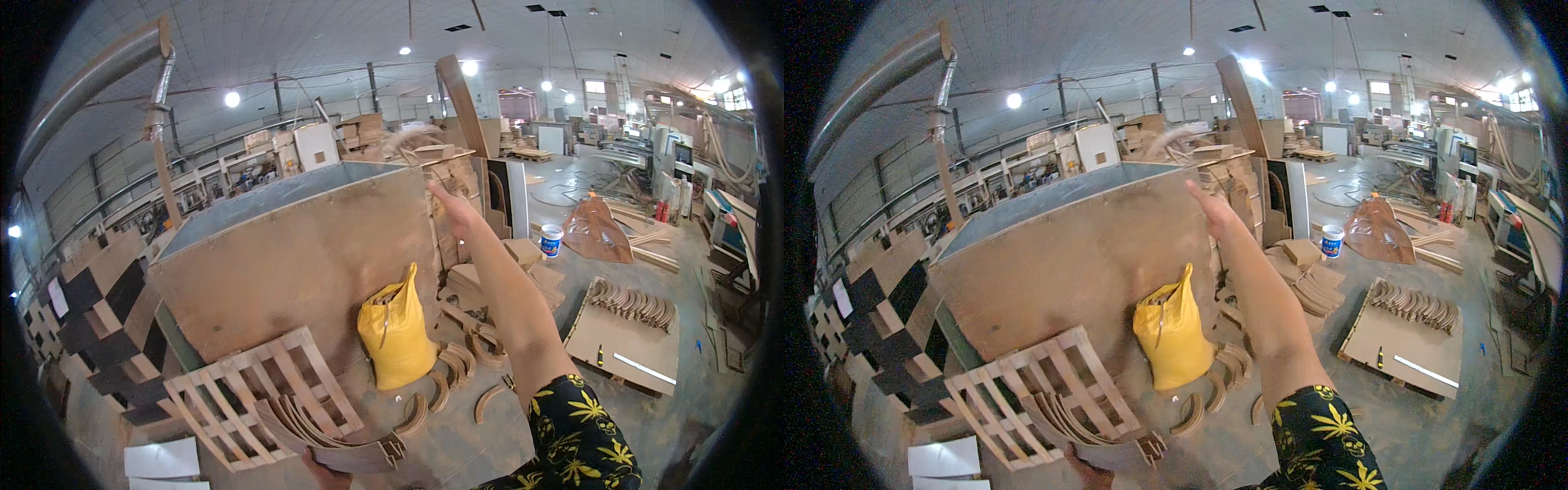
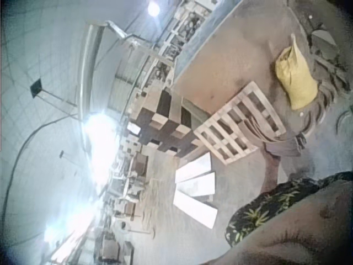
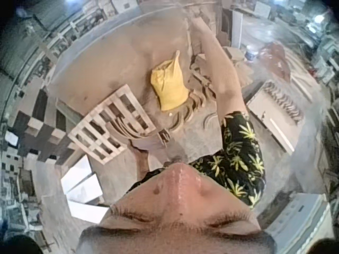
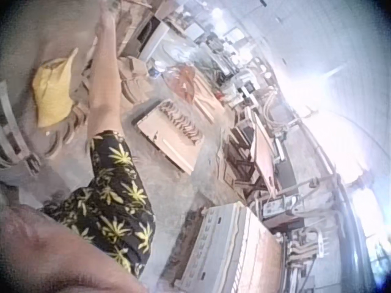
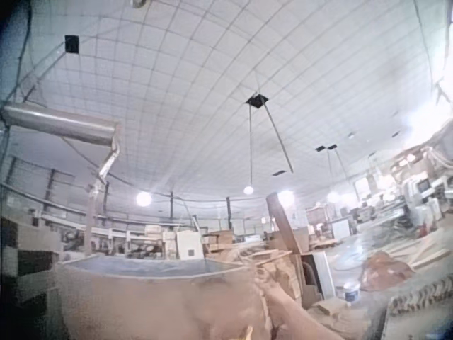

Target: The person picks up curved wooden components from a machine bed and places them onto a sorted stack on a nearby board.

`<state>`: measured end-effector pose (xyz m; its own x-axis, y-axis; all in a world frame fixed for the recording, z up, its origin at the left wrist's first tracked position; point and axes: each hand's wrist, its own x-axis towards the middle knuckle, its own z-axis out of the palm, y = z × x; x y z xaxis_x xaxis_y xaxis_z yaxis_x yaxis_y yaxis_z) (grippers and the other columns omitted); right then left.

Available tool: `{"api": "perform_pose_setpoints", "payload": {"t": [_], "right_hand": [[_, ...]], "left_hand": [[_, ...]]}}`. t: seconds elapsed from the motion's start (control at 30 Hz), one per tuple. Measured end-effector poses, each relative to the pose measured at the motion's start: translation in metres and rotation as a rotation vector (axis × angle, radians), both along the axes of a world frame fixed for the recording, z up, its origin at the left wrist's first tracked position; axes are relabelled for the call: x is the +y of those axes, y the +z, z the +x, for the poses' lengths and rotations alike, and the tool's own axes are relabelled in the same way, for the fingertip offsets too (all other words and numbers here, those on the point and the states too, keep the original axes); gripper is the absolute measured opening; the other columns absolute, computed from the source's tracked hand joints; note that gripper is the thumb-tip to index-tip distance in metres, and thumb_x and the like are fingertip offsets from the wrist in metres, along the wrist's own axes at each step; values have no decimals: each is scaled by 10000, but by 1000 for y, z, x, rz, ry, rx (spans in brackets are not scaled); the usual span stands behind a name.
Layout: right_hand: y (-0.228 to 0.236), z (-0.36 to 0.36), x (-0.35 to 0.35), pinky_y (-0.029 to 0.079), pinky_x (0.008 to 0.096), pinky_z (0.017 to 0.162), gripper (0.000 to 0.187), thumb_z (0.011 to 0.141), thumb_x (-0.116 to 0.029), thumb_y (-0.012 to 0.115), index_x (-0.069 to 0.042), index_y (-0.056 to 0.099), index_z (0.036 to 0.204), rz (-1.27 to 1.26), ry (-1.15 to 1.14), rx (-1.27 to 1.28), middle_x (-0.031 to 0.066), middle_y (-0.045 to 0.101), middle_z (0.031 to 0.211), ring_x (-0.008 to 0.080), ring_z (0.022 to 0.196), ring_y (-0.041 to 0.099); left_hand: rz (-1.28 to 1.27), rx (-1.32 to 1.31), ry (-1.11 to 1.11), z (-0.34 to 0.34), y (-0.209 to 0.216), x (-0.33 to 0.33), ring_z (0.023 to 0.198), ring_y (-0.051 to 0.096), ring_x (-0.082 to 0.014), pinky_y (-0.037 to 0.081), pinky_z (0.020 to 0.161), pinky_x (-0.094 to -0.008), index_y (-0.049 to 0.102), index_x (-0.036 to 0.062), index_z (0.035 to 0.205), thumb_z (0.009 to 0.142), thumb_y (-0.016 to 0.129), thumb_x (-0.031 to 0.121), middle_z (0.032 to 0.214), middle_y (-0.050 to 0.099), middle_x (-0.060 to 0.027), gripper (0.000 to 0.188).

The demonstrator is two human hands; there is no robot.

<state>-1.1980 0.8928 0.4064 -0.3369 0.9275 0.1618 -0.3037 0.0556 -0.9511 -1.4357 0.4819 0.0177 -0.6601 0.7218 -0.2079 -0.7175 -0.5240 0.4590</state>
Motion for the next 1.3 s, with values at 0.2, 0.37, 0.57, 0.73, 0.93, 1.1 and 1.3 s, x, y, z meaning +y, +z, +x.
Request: {"api": "perform_pose_setpoints", "payload": {"t": [0.2,0.37,0.57,0.73,0.93,1.1,1.3], "right_hand": [[-158,-3,9,314,417,1143,953,889,-384,709,-52,130,1569,189,84,-219,187,314,1556,285,1434,311],[-543,211,-96,415,464,1044,813,900,-489,605,-69,304,1528,-297,-30,-1493,188,428,1504,376,1307,475],[-699,374,-555,534,441,800,241,929,-221,572,-116,648,1132,-245,-249,-1268,144,693,1001,344,919,655],[-669,327,-713,515,466,690,282,918,-307,598,-52,616,1037,-1694,-1522,-386,167,649,906,320,805,633],[-679,310,-637,529,480,773,431,941,-329,591,-17,542,1235,-1665,-1545,366,199,647,1064,321,871,643],[-657,399,-566,501,459,945,562,930,-276,627,-15,462,1399,-1523,-1154,-48,221,597,1294,328,1133,609],[-546,545,-499,475,424,986,642,899,-256,708,-29,437,1435,-1078,-1302,-348,173,553,1385,275,1234,554]], "left_hand": [[-20,133,-210,-36,-12,58,1222,513,-350,445,996,-523,415,131,1432,855,540,645,1379,513,-124,782],[-57,126,-384,-28,7,137,1113,582,-333,479,952,-514,463,124,1384,873,541,610,1274,575,-120,709],[-127,226,-624,-42,12,186,1100,584,-308,470,969,-514,443,122,1404,871,518,615,1305,560,-112,730],[-130,683,-584,25,-11,254,1188,538,-312,460,988,-538,448,93,1407,879,510,626,1386,484,-131,753],[61,210,-996,197,26,324,1120,590,-328,465,1005,-505,495,82,1385,897,540,536,1269,594,-168,668],[76,39,-1151,379,47,350,1088,610,-338,501,943,-536,527,107,1351,893,553,514,1225,616,-163,613],[145,82,-1388,560,53,357,1101,605,-336,501,942,-509,495,88,1350,887,542,585,1196,609,-186,681]]}}
